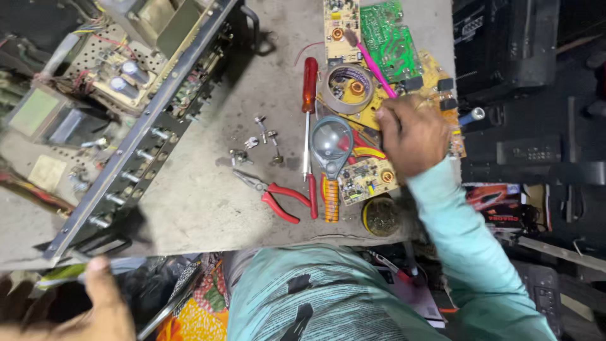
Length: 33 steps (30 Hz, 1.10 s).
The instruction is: The person works on an audio amplifier chassis on a cluttered repair bench, unscrewing and removing small screws and hardware from the front panel by hand and with pliers, then using a screwdriver on the chassis and brushing dust off the panel and internal boards with a pink brush.
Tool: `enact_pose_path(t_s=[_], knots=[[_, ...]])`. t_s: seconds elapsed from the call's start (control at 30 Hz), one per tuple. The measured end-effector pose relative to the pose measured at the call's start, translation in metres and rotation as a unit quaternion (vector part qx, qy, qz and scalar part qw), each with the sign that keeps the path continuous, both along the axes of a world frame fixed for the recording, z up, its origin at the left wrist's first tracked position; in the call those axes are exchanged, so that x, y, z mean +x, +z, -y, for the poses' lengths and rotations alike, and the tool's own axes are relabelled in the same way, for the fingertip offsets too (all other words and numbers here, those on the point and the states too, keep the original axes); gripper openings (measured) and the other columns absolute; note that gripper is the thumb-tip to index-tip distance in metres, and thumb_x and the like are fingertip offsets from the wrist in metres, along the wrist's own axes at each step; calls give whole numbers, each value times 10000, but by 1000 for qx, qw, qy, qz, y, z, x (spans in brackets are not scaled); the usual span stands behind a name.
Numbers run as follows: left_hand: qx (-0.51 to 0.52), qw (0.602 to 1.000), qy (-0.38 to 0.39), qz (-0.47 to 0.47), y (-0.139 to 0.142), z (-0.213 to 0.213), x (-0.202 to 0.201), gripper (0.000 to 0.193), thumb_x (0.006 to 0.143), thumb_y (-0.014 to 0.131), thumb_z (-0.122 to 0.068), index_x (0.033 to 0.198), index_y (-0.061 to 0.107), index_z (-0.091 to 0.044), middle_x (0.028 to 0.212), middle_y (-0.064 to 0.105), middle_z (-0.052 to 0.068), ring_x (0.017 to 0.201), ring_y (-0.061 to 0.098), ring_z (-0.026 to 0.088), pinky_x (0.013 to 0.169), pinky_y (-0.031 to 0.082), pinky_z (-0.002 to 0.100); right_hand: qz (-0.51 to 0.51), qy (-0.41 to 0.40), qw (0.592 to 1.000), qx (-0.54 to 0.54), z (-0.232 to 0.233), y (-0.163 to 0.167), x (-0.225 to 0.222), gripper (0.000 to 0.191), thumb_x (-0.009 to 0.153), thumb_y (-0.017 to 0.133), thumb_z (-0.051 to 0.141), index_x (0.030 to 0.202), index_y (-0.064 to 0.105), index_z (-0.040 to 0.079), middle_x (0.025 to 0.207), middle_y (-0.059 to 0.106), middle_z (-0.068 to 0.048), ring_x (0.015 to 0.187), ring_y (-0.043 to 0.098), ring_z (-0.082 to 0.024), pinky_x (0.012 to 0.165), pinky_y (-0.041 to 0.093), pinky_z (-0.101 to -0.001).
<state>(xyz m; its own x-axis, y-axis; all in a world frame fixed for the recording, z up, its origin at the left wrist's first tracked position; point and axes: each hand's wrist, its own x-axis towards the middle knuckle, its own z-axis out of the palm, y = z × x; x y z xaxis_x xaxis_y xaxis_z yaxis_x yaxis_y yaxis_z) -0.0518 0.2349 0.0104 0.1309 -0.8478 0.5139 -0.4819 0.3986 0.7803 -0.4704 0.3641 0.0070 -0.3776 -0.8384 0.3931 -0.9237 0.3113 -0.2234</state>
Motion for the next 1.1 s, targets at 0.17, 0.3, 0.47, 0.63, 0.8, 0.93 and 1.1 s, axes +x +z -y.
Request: enact_pose_path(t_s=[0.17,0.3,0.47,0.63,0.8,0.93,1.1], knots=[[140,988,32,59,-46,-18,28,872,915,931,-184,1534,389,104,1360,659,227,1225,635,273,1096,498,338,-154,-20,975,157,43,-54,-58,199,1000,726,245,1056,707,55,967,706,-189,865,684,-413,724,531,-526],[234,967,85,46,-69,-14,41,646,895,825,-201,1407,544,75,992,714,242,857,687,291,815,541,363,-157,47,969,182,53,-67,-78,253,1042,706,265,1121,649,30,907,687,-222,806,672,-408,803,544,-523],[126,986,57,89,-86,-9,48,531,981,797,-178,1365,573,114,1216,685,321,1113,703,410,987,553,416,121,-56,987,93,65,-20,-78,206,1060,647,204,1175,620,35,969,649,-203,809,634,-350,718,497,-454],[107,988,77,78,-104,-12,45,614,928,822,-216,1367,557,121,1292,648,313,1170,667,444,1023,529,440,121,244,952,138,103,15,28,287,1011,697,169,1232,645,-7,995,633,-187,808,623,-282,716,493,-391],[57,991,114,50,-118,-10,26,683,913,836,-221,1425,510,93,1379,595,284,1268,591,442,1100,476,462,29,433,891,133,152,-15,100,183,1005,689,214,1147,745,112,938,674,-81,839,679,-315,701,521,-431],[29,981,170,88,-128,1,8,806,857,849,-263,1447,419,80,1381,535,276,1251,502,447,1089,396,529,7,433,894,118,188,-27,127,206,997,704,300,1092,779,134,874,683,-77,770,679,-318,655,521,-439],[47,974,189,112,-138,8,3,802,897,839,-282,1472,385,45,1416,514,257,1284,483,443,1112,366,550,-23,434,888,148,207,-43,213,275,985,696,410,869,809,187,774,702,-83,665,668,-315,588,506,-460]])
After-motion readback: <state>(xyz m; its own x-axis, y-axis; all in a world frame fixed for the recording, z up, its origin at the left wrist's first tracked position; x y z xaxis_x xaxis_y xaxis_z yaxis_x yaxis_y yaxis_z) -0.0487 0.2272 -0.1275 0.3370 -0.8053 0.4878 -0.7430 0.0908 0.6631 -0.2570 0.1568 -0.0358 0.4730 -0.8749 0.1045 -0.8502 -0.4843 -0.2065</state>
